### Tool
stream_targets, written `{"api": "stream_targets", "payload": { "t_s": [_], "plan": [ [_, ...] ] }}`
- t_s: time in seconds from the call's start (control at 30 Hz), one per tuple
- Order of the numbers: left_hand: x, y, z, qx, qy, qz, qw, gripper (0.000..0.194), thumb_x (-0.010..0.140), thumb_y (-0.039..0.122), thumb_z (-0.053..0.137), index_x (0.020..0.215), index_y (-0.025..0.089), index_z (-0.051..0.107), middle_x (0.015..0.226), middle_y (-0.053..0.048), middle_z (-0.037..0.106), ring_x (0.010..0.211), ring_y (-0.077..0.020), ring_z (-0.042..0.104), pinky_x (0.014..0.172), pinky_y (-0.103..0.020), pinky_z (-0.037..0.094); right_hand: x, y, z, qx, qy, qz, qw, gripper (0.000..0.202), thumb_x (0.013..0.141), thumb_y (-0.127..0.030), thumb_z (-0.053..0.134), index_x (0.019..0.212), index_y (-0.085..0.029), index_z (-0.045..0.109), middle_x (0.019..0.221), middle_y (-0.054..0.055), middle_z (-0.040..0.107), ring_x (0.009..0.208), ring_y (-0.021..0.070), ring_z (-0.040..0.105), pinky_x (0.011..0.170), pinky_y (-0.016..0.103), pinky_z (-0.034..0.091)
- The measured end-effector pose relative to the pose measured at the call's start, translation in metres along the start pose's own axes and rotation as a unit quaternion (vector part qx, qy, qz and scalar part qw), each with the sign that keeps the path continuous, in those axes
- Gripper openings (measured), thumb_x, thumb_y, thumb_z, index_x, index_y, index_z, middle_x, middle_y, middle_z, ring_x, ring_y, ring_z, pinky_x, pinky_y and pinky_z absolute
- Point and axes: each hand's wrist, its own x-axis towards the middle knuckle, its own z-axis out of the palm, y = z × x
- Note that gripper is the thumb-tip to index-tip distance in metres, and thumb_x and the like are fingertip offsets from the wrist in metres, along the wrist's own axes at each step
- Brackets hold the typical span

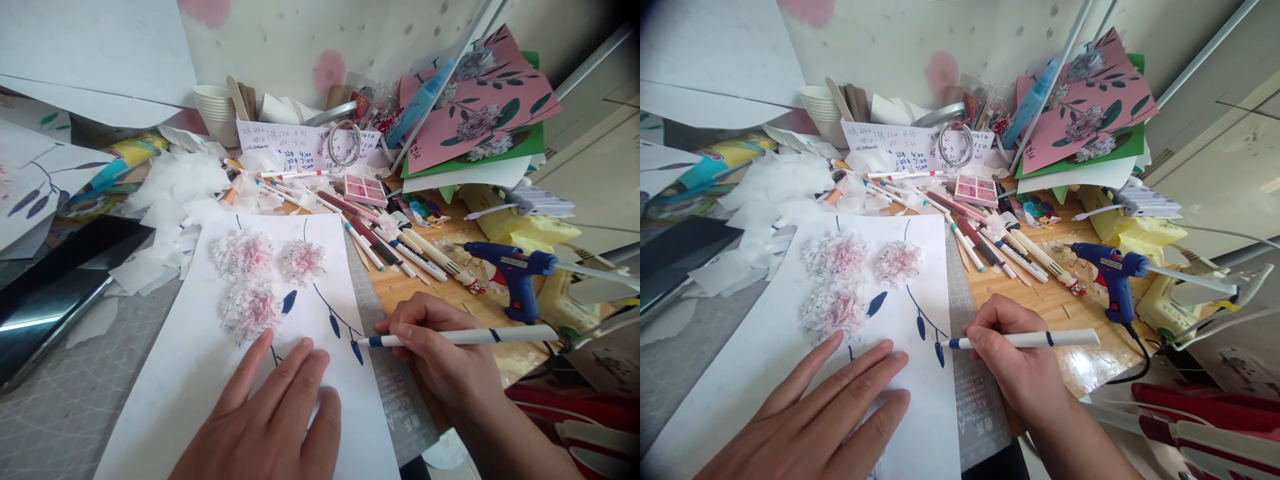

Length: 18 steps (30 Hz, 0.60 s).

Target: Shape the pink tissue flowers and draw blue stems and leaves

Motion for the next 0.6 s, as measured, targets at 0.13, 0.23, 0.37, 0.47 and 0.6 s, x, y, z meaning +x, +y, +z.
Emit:
{"api": "stream_targets", "payload": {
  "t_s": [0.13, 0.23, 0.37, 0.47, 0.6],
  "plan": [
    [0.001, -0.0003, 0.0001, 0.001, -0.002, -0.001, 1.0, 0.034, 0.104, 0.012, 0.033, 0.1, 0.022, 0.065, 0.121, -0.006, 0.074, 0.127, -0.02, 0.066, 0.133, -0.047, 0.02, 0.0006, -0.0014, -0.0006, 0.008, -0.006, -0.01, 1.0, 0.019, 0.079, -0.02, 0.071, 0.061, -0.025, 0.068, 0.054, -0.003, 0.063, 0.064, 0.018, 0.061, 0.076, 0.032, 0.055],
    [0.0009, -0.001, 0.0007, 0.003, -0.001, -0.001, 1.0, 0.028, 0.103, 0.013, 0.039, 0.1, 0.022, 0.065, 0.12, -0.005, 0.075, 0.128, -0.0196, 0.065, 0.133, -0.047, 0.02, 0.0009, -0.0015, -0.0014, 0.026, -0.016, -0.018, 0.999, 0.017, 0.077, -0.019, 0.07, 0.061, -0.026, 0.069, 0.052, -0.004, 0.061, 0.063, 0.0183, 0.062, 0.079, 0.033, 0.056],
    [0.0003, -0.0014, 0.0014, 0.004, 0.001, 0.0, 1.0, 0.025, 0.103, 0.014, 0.041, 0.101, 0.022, 0.065, 0.122, -0.005, 0.074, 0.13, -0.0197, 0.065, 0.132, -0.047, 0.02, 0.0009, 0.0003, -0.0009, 0.021, -0.004, -0.007, 1.0, 0.018, 0.082, -0.024, 0.073, 0.064, -0.025, 0.07, 0.053, -0.003, 0.063, 0.059, 0.0177, 0.059, 0.074, 0.034, 0.056],
    [0.0003, -0.0011, 0.0001, -0.002, 0.004, -0.001, 1.0, 0.023, 0.104, 0.016, 0.043, 0.101, 0.022, 0.065, 0.121, -0.004, 0.075, 0.13, -0.0197, 0.065, 0.133, -0.046, 0.02, -0.0001, 0.0004, -0.0001, -0.009, -0.008, -0.002, 1.0, 0.021, 0.084, -0.026, 0.073, 0.064, -0.025, 0.068, 0.055, -0.002, 0.064, 0.06, 0.0187, 0.06, 0.066, 0.032, 0.053],
    [-0.0003, -0.0003, -0.0017, -0.005, -0.024, -0.009, 1.0, 0.025, 0.104, 0.016, 0.041, 0.103, 0.022, 0.065, 0.124, -0.004, 0.074, 0.13, -0.0201, 0.065, 0.132, -0.046, 0.02, -0.0013, -0.0017, 0.0013, -0.015, -0.014, -0.004, 1.0, 0.021, 0.084, -0.028, 0.073, 0.064, -0.026, 0.067, 0.056, -0.001, 0.065, 0.059, 0.0189, 0.058, 0.062, 0.032, 0.052]
  ]
}}
